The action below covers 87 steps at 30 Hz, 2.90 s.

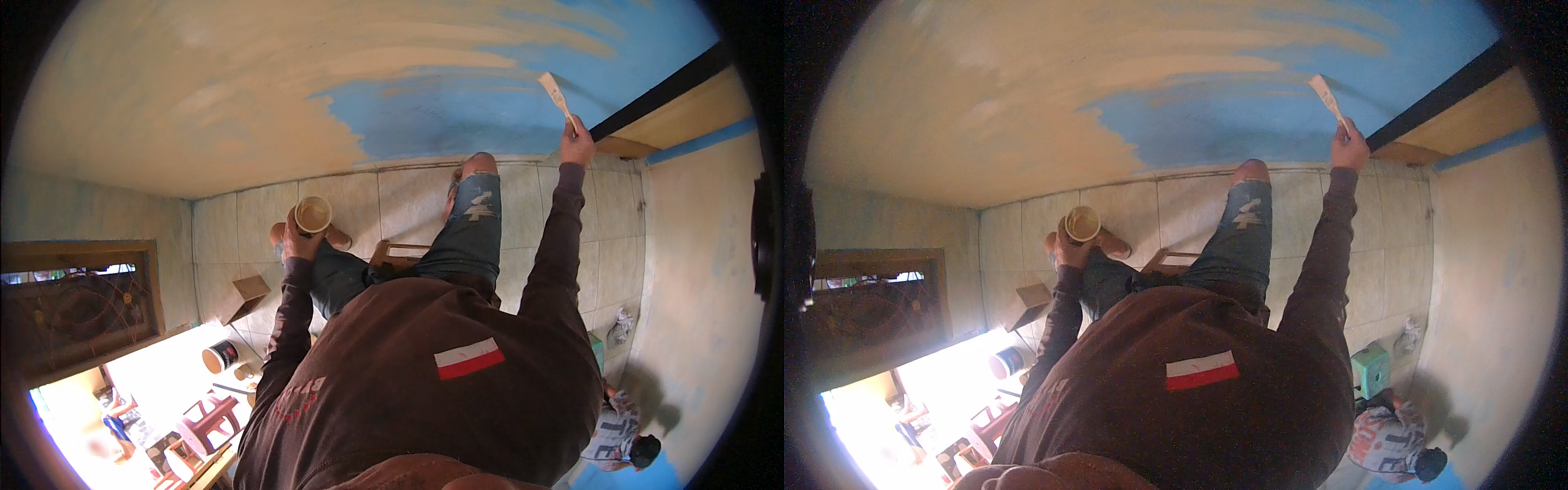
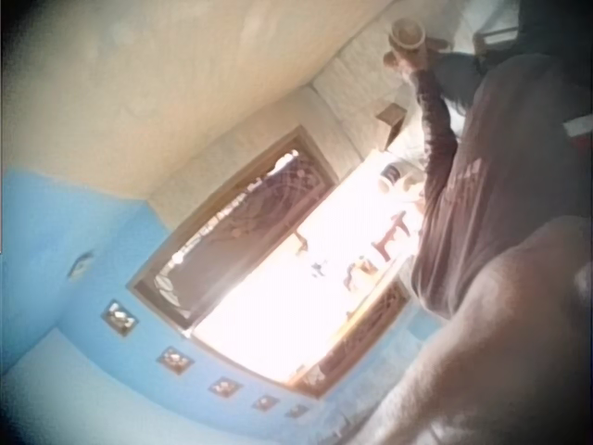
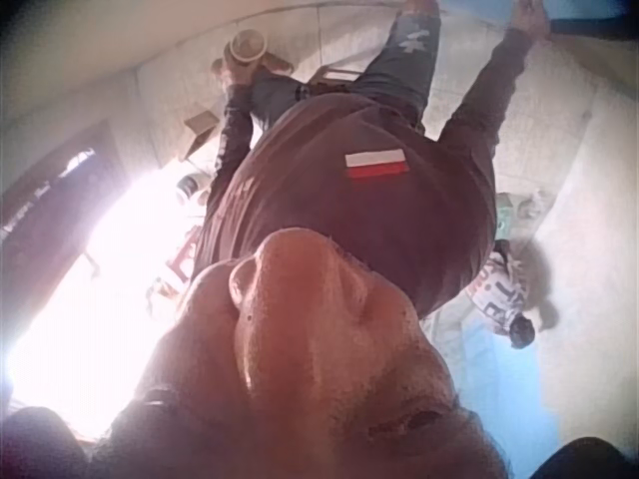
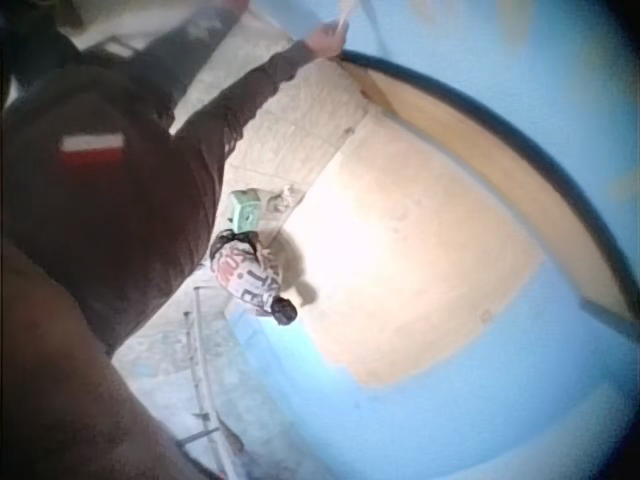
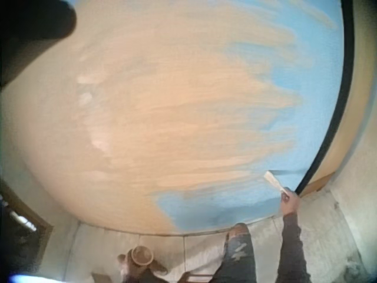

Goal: The person stands on a small stool and uses a paintbrush to apply beige paint to a blue ceiling. They repeatedly dip the brush into a small container held in the other hand and apply paint in broad strokes, gradually covering the blue surface.

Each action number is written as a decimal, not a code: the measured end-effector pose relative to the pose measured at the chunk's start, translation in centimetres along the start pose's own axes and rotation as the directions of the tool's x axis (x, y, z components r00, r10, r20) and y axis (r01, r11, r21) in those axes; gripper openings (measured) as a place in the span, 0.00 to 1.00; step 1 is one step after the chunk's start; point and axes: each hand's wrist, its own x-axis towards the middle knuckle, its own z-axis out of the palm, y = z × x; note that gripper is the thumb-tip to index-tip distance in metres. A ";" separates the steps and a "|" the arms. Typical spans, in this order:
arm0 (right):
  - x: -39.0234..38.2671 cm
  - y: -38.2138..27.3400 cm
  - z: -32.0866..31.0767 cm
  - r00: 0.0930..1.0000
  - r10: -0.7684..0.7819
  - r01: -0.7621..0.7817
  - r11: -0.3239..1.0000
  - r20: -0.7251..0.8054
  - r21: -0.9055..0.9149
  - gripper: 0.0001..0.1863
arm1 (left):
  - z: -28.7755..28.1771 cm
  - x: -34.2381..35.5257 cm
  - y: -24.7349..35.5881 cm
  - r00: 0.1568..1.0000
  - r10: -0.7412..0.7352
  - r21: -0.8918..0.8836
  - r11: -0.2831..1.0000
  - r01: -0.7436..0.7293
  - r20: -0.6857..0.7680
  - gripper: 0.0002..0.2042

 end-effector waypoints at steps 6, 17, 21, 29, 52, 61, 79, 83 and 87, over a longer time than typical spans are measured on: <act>-8.5 -9.6 4.8 0.990 -0.017 -0.050 0.886 0.139 0.460 0.13 | 0.6 0.1 -0.8 0.999 -0.029 -0.017 0.999 0.029 0.014 0.45; -13.2 -35.8 14.2 0.813 -0.461 0.141 0.749 0.357 0.647 0.09 | 0.6 0.0 -1.3 0.999 -0.041 -0.048 0.998 0.040 -0.015 0.48; -11.9 -34.8 15.9 0.855 -0.427 0.193 0.788 0.295 0.585 0.09 | 1.0 -0.3 -2.3 0.998 0.002 0.048 0.999 0.001 -0.059 0.48; -5.5 -22.6 10.2 0.919 -0.349 0.228 0.851 0.184 0.474 0.10 | 0.6 -0.6 -0.8 0.999 -0.038 -0.055 0.998 0.037 -0.030 0.48; -14.4 -21.6 10.0 0.929 -0.235 0.034 0.823 0.284 0.567 0.11 | 1.2 -0.4 -1.6 0.995 -0.073 -0.065 0.995 0.077 0.065 0.45; -15.0 -34.8 15.3 0.852 -0.356 0.113 0.840 0.383 0.531 0.07 | 0.4 -0.9 -2.0 0.999 -0.034 -0.021 0.999 0.033 -0.035 0.46; -9.4 -10.7 6.7 0.989 0.060 -0.075 0.991 0.132 0.108 0.09 | 1.3 -0.8 0.0 0.998 -0.055 -0.096 0.994 0.056 0.017 0.45; -10.5 -9.0 7.0 0.980 0.200 -0.200 0.976 0.003 0.089 0.09 | 1.1 -0.8 -0.5 0.999 -0.039 -0.105 0.994 0.040 0.014 0.44; -12.3 -9.8 8.7 0.954 0.284 -0.274 0.956 -0.100 0.106 0.10 | 1.2 -0.6 -1.7 0.999 -0.029 -0.117 0.993 0.031 0.017 0.44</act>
